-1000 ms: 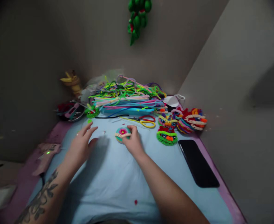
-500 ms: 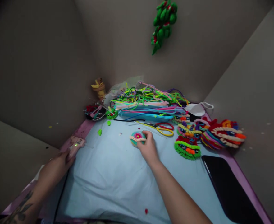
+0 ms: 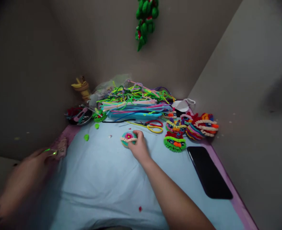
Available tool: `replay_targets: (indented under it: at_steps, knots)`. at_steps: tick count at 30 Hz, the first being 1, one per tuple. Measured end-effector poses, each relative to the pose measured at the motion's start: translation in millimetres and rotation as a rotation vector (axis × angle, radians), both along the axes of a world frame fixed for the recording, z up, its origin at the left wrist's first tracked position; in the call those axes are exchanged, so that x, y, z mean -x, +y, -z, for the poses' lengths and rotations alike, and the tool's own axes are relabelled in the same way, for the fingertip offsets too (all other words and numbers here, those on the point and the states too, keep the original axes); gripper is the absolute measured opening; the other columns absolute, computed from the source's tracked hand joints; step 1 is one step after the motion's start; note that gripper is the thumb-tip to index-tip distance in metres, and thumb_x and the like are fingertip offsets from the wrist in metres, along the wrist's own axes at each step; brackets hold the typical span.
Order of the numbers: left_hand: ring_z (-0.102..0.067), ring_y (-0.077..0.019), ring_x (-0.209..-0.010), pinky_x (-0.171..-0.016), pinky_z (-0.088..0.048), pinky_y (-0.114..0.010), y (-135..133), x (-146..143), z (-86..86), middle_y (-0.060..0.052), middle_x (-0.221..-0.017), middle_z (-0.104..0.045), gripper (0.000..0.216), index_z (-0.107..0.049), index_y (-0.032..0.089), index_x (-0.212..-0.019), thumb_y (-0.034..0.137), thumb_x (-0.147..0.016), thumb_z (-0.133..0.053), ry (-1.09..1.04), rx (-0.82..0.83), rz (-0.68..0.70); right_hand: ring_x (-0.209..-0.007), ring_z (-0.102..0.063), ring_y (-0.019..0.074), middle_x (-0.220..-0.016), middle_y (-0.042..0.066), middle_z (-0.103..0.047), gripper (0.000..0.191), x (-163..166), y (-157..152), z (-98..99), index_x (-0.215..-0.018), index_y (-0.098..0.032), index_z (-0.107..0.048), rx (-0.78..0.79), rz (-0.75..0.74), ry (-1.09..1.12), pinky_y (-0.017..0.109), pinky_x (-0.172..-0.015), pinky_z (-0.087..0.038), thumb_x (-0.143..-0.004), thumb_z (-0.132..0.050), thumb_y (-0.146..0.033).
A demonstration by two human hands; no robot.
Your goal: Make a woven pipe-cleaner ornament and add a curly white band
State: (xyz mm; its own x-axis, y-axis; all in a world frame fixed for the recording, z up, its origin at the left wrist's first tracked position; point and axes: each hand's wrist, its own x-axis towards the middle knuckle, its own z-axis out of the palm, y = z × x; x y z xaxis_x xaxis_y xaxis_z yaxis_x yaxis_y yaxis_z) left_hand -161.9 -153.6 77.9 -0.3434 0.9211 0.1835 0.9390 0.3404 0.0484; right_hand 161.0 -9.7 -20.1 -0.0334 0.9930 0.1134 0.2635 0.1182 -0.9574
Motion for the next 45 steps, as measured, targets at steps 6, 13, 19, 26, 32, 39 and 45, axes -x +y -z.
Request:
replay_targets:
  at_steps: [6, 13, 19, 26, 32, 39, 45]
  knots:
    - [-0.064, -0.0226, -0.095, -0.071, -0.054, -0.031, 75, -103, 11.1, -0.011, -0.112, -0.067, 0.035, -0.067, 0.02, -0.103, 0.044, -0.085, -0.05, -0.512, -0.039, 0.525, -0.1, -0.058, 0.0216, -0.108, 0.006, -0.058, 0.045, 0, 1, 1.5, -0.108, -0.022, -0.046, 0.011, -0.015, 0.03, 0.037, -0.088, -0.047, -0.066, -0.06, -0.02]
    - [-0.049, -0.0277, -0.125, -0.098, -0.044, -0.043, 147, -146, 45.9, -0.017, -0.137, -0.049, 0.069, -0.046, 0.018, -0.13, 0.03, -0.067, -0.072, -1.003, 0.139, 0.691, -0.1, -0.058, 0.0209, -0.11, 0.005, -0.059, 0.049, -1, 1, 3.8, -0.111, -0.023, -0.045, 0.024, -0.031, 0.069, 0.035, -0.087, -0.048, -0.064, -0.061, -0.019]
    - [-0.057, -0.024, -0.116, -0.093, -0.049, -0.04, 148, -145, 66.8, -0.018, -0.132, -0.053, 0.065, -0.034, 0.02, -0.135, 0.03, -0.078, -0.063, -1.319, 0.149, 0.688, -0.105, -0.056, 0.0225, -0.114, 0.006, -0.057, 0.048, -1, 1, 1.6, -0.11, -0.023, -0.045, 0.039, -0.018, 0.045, 0.037, -0.09, -0.047, -0.066, -0.061, -0.019]
    - [-0.059, -0.0236, -0.113, -0.089, -0.051, -0.038, 145, -152, 73.1, -0.018, -0.128, -0.055, 0.068, -0.031, 0.021, -0.136, 0.028, -0.077, -0.064, -1.165, 0.053, 0.689, -0.111, -0.054, 0.0234, -0.117, 0.007, -0.054, 0.047, 0, -3, -6.1, -0.112, -0.023, -0.044, 0.063, -0.002, 0.023, 0.039, -0.093, -0.045, -0.067, -0.06, -0.02]
    - [-0.059, -0.0233, -0.109, -0.09, -0.049, -0.041, 144, -158, 77.1, -0.017, -0.124, -0.056, 0.067, -0.029, 0.02, -0.135, 0.029, -0.078, -0.063, -1.135, 0.028, 0.642, -0.11, -0.054, 0.0227, -0.117, 0.007, -0.055, 0.047, 1, -3, -6.4, -0.113, -0.022, -0.044, 0.063, -0.002, 0.034, 0.038, -0.094, -0.044, -0.068, -0.06, -0.021]
    - [-0.056, -0.0251, -0.113, -0.091, -0.047, -0.042, 141, -166, 75.6, -0.017, -0.123, -0.054, 0.07, -0.028, 0.018, -0.133, 0.025, -0.074, -0.065, -1.12, -0.017, 0.628, -0.11, -0.054, 0.0233, -0.117, 0.008, -0.055, 0.05, 1, -3, -5.2, -0.112, -0.022, -0.044, 0.065, 0.004, 0.062, 0.04, -0.096, -0.043, -0.066, -0.062, -0.018]
    - [-0.055, -0.0251, -0.112, -0.091, -0.046, -0.043, 140, -172, 79.8, -0.016, -0.122, -0.055, 0.066, -0.031, 0.017, -0.129, 0.024, -0.072, -0.063, -1.122, -0.062, 0.584, -0.109, -0.054, 0.0227, -0.116, 0.008, -0.055, 0.048, 1, -4, -8.2, -0.112, -0.021, -0.045, 0.063, 0.002, 0.065, 0.04, -0.095, -0.044, -0.066, -0.06, -0.017]
